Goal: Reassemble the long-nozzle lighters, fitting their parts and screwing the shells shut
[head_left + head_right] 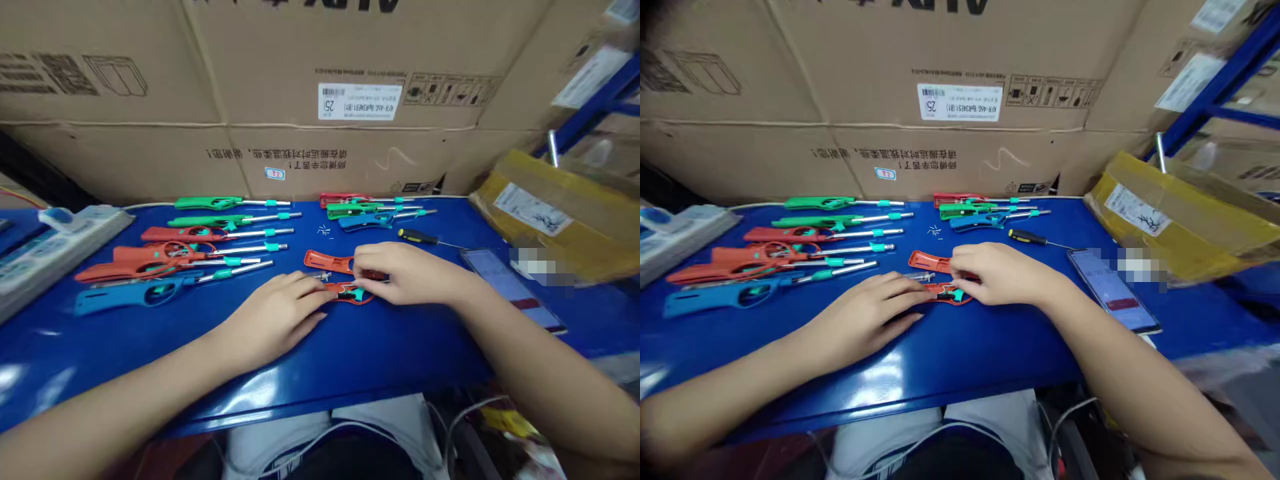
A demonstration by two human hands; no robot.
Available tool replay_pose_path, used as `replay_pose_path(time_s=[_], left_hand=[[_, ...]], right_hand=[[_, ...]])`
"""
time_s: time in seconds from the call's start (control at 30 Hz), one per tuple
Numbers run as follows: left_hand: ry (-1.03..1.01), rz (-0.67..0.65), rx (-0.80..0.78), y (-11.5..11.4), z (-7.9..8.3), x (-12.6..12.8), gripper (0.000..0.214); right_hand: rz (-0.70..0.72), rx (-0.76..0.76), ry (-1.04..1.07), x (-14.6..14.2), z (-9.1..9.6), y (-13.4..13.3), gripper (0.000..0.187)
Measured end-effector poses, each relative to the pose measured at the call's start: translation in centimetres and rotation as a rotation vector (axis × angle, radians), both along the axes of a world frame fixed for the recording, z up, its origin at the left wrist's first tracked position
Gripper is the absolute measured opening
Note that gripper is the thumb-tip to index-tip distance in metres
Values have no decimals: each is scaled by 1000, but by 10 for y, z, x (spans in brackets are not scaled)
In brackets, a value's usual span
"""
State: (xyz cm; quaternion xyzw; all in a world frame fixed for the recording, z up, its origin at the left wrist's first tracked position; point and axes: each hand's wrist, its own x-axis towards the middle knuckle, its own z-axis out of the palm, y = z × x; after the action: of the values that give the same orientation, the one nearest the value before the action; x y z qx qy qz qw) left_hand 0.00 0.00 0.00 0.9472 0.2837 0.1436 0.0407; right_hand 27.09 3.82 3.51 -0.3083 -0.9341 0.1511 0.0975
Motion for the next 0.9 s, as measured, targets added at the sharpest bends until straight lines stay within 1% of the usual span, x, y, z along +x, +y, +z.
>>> replay_pose_path(time_s=[0.07, 0.17, 0.33, 0.4, 0.5, 0.57, 0.63, 0.7, 0.8, 0.9], left_hand=[[-16, -9, 11, -1, -1, 1, 29], [-24, -19, -6, -2, -1, 1, 27], [-3, -43, -49, -3, 7, -3, 26], [29, -80, -41, -4, 11, -5, 27], [83, -117, -11, -6, 15, -8, 28], [105, -122, -5, -7, 16, -9, 28], [115, -127, -8, -8, 16, -9, 28], [110, -131, -9, -7, 16, -9, 26], [38, -120, -11, -5, 16, -8, 23], [-65, -99, -43, -3, 13, -5, 25]], right_hand=[[3, -87, -67, 2, 3, 0, 4], [-3, -169, -104, 5, 6, 0, 2], [-26, -200, -12, 8, 6, -2, 11], [-33, -191, 72, 10, 5, -1, 11], [-99, -84, 199, 12, 1, 2, 13], [-130, -31, 222, 14, -1, 3, 13], [-109, -66, 181, 16, 0, 2, 9], [-67, -154, 100, 21, 3, 1, 3], [-53, -248, 7, 31, 9, -1, 14], [-65, -281, -28, 37, 11, 0, 22]])
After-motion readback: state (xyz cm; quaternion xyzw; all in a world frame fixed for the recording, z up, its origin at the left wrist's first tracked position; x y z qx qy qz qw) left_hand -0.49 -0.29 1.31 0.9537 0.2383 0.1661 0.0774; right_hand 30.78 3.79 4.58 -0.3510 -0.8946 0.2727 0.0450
